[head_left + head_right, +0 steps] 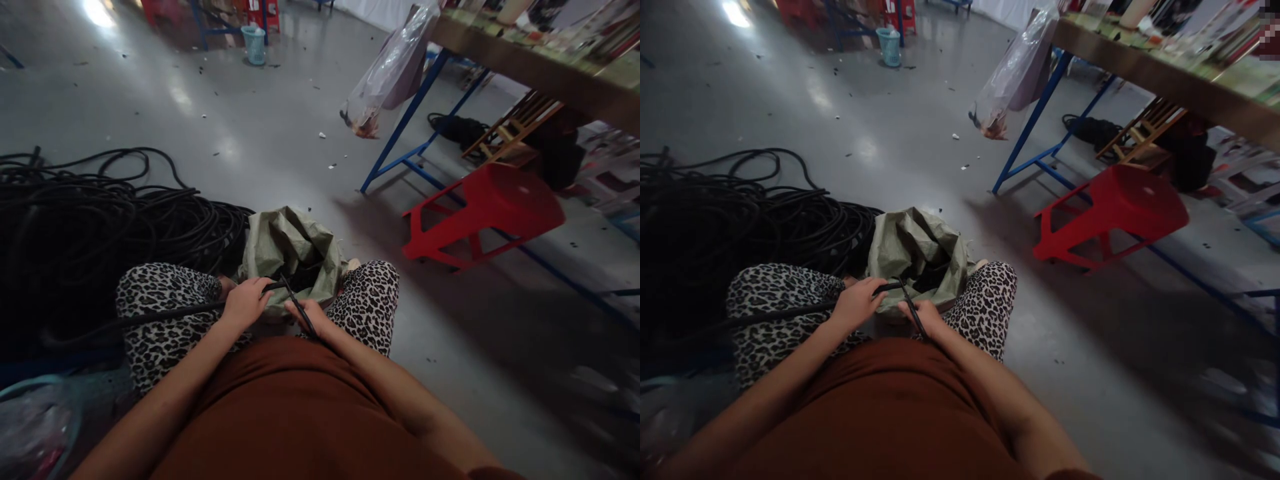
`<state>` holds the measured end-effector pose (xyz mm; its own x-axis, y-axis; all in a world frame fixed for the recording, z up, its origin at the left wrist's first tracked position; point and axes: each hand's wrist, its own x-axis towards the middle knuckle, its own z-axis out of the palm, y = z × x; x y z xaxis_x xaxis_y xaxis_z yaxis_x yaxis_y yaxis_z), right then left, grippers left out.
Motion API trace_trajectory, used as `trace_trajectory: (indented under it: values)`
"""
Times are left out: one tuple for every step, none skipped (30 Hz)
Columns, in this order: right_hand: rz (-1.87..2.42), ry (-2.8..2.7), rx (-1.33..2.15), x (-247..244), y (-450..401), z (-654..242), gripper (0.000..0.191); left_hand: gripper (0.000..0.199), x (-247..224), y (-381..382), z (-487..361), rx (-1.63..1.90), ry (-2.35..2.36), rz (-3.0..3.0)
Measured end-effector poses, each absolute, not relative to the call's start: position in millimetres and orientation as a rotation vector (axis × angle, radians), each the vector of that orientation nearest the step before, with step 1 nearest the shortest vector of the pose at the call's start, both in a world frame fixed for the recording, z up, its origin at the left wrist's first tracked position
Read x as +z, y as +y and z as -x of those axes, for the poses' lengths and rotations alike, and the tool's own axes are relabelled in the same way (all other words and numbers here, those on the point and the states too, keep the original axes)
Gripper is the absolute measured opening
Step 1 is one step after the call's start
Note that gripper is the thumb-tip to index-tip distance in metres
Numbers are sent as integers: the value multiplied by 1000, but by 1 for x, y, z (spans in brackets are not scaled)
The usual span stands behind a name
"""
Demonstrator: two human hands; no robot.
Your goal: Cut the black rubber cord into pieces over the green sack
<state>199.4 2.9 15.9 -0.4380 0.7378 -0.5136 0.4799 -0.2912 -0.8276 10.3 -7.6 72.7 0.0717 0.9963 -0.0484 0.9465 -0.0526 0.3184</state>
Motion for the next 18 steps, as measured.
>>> trace_trajectory:
  values:
    - [1534, -1731, 1807, 17, 3, -199, 53, 30, 73, -8, -10, 263, 1978, -2080]
    - [1539, -1742, 1797, 18, 3, -199, 53, 30, 73, -7, -10, 266, 1992, -2065]
    - [1545, -1754, 1782, 18, 3, -199, 53, 31, 72, -7, -10, 275, 1997, -2043]
    - [1551, -1764, 1766, 18, 3, -199, 53, 31, 70, -6, -9, 286, 1995, -2017]
    - [1555, -1769, 1756, 17, 3, -199, 53, 32, 69, -5, -9, 296, 1985, -1991]
    - [1554, -1769, 1753, 16, 3, -199, 53, 32, 67, -5, -9, 301, 1975, -1970]
    - [1551, -1769, 1753, 15, 3, -199, 52, 33, 65, -4, -9, 302, 1966, -1955]
    - [1544, -1769, 1754, 15, 3, -199, 52, 34, 64, -3, -9, 299, 1962, -1943]
    - [1537, -1769, 1755, 14, 3, -199, 52, 34, 62, -3, -9, 293, 1962, -1935]
    - [1534, -1766, 1758, 14, 2, -199, 52, 35, 61, -2, -9, 286, 1962, -1930]
    - [1532, -1759, 1768, 14, 2, -199, 51, 35, 60, -2, -9, 282, 1959, -1928]
    - [1536, -1744, 1780, 15, 2, -199, 51, 35, 59, -2, -9, 279, 1956, -1930]
    - [1542, -1723, 1801, 17, 1, -199, 51, 35, 58, -2, -9, 278, 1950, -1934]
    - [1552, -1697, 1828, 18, 1, -198, 51, 35, 58, -1, -9, 277, 1946, -1940]
    - [1567, -1668, 1857, 19, 1, -198, 51, 36, 57, -1, -8, 273, 1942, -1947]
    - [1582, -1639, 1884, 20, 1, -197, 51, 36, 56, -1, -8, 269, 1943, -1953]
    - [1601, -1607, 1900, 20, 1, -197, 51, 36, 56, -1, -8, 263, 1946, -1957]
    - [1619, -1573, 1908, 19, 1, -197, 51, 36, 56, -1, -8, 255, 1950, -1958]
